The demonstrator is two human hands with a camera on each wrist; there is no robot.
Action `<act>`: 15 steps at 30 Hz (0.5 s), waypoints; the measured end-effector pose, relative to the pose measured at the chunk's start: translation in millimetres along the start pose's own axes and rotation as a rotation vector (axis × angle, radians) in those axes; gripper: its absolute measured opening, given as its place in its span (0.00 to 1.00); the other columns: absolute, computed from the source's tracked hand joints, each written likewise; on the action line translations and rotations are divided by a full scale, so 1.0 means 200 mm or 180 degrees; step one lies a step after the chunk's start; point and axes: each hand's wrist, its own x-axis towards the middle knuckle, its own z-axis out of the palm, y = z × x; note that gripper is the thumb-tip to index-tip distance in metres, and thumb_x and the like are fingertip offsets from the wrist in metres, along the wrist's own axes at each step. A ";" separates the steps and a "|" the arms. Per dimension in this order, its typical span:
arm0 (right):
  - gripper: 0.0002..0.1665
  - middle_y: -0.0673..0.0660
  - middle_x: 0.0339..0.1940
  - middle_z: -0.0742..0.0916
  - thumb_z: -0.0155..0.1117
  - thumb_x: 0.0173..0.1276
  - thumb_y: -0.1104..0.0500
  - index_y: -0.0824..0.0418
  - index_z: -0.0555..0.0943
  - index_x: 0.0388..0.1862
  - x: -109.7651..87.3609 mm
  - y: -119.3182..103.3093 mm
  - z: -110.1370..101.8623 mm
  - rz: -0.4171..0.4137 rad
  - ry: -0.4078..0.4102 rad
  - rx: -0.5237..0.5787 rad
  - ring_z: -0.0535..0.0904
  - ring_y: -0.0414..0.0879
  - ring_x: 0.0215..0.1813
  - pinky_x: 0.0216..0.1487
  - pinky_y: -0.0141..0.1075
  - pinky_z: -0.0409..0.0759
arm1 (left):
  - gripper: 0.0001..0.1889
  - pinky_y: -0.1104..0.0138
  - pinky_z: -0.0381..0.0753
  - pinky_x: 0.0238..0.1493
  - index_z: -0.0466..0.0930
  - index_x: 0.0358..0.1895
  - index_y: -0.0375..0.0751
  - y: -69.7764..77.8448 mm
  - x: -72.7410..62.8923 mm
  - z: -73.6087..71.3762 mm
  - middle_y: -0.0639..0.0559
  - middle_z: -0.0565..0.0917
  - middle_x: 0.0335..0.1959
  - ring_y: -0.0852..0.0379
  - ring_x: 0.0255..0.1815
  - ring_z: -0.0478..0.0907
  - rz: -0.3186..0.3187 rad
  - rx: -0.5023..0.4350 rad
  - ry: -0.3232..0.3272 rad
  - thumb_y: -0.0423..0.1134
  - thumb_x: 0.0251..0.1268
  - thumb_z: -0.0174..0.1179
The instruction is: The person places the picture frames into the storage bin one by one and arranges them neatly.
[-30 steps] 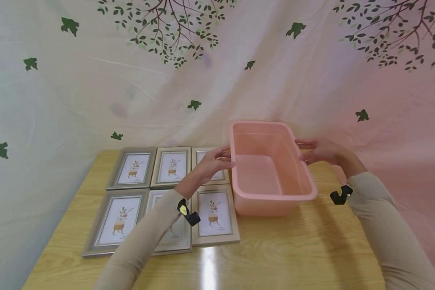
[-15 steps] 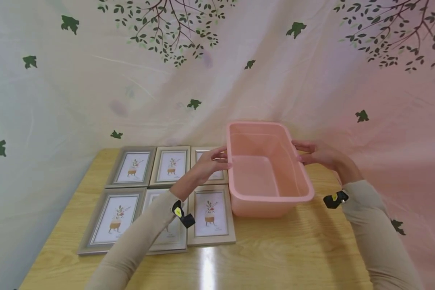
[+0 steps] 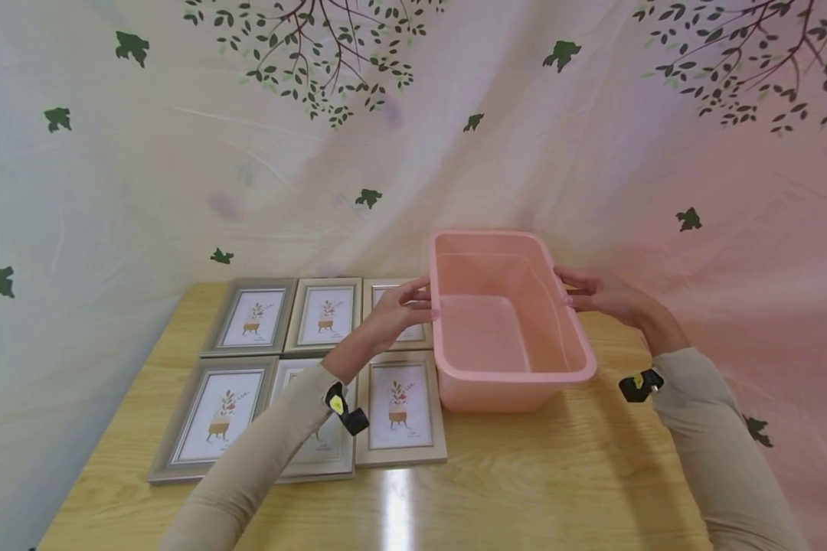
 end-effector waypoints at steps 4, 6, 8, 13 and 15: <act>0.43 0.65 0.85 0.56 0.54 0.80 0.57 0.52 0.46 0.86 -0.02 0.00 0.03 -0.0012 -0.0011 0.0020 0.51 0.72 0.81 0.71 0.75 0.58 | 0.39 0.60 0.84 0.61 0.61 0.78 0.36 0.00 -0.01 -0.01 0.32 0.75 0.66 0.39 0.67 0.77 -0.0005 0.0065 -0.0010 0.22 0.63 0.64; 0.42 0.64 0.85 0.56 0.53 0.81 0.55 0.50 0.46 0.86 -0.02 0.00 0.04 0.0028 0.0007 0.0025 0.51 0.71 0.82 0.71 0.74 0.58 | 0.39 0.60 0.84 0.61 0.61 0.78 0.37 0.00 -0.02 -0.01 0.32 0.75 0.66 0.40 0.67 0.77 -0.0022 0.0108 -0.0025 0.22 0.64 0.64; 0.41 0.63 0.85 0.56 0.53 0.81 0.54 0.50 0.46 0.86 -0.03 -0.01 0.05 0.0056 0.0024 0.0033 0.51 0.71 0.82 0.71 0.72 0.60 | 0.39 0.60 0.84 0.61 0.60 0.78 0.37 0.00 -0.02 -0.02 0.33 0.75 0.66 0.40 0.67 0.77 -0.0040 0.0153 -0.0054 0.23 0.64 0.64; 0.41 0.65 0.84 0.55 0.50 0.82 0.54 0.52 0.45 0.85 -0.04 0.00 0.04 0.0072 0.0013 0.0000 0.50 0.73 0.81 0.72 0.71 0.60 | 0.37 0.59 0.84 0.60 0.63 0.77 0.37 0.02 -0.02 -0.05 0.32 0.76 0.64 0.39 0.67 0.77 0.0023 0.0375 -0.0219 0.24 0.65 0.64; 0.41 0.68 0.84 0.54 0.50 0.82 0.54 0.54 0.44 0.85 -0.04 0.00 0.03 0.0046 0.0003 -0.0076 0.49 0.75 0.81 0.71 0.74 0.56 | 0.35 0.58 0.84 0.61 0.64 0.76 0.36 0.03 -0.02 -0.08 0.32 0.77 0.65 0.39 0.67 0.77 0.0073 0.0523 -0.0254 0.25 0.66 0.63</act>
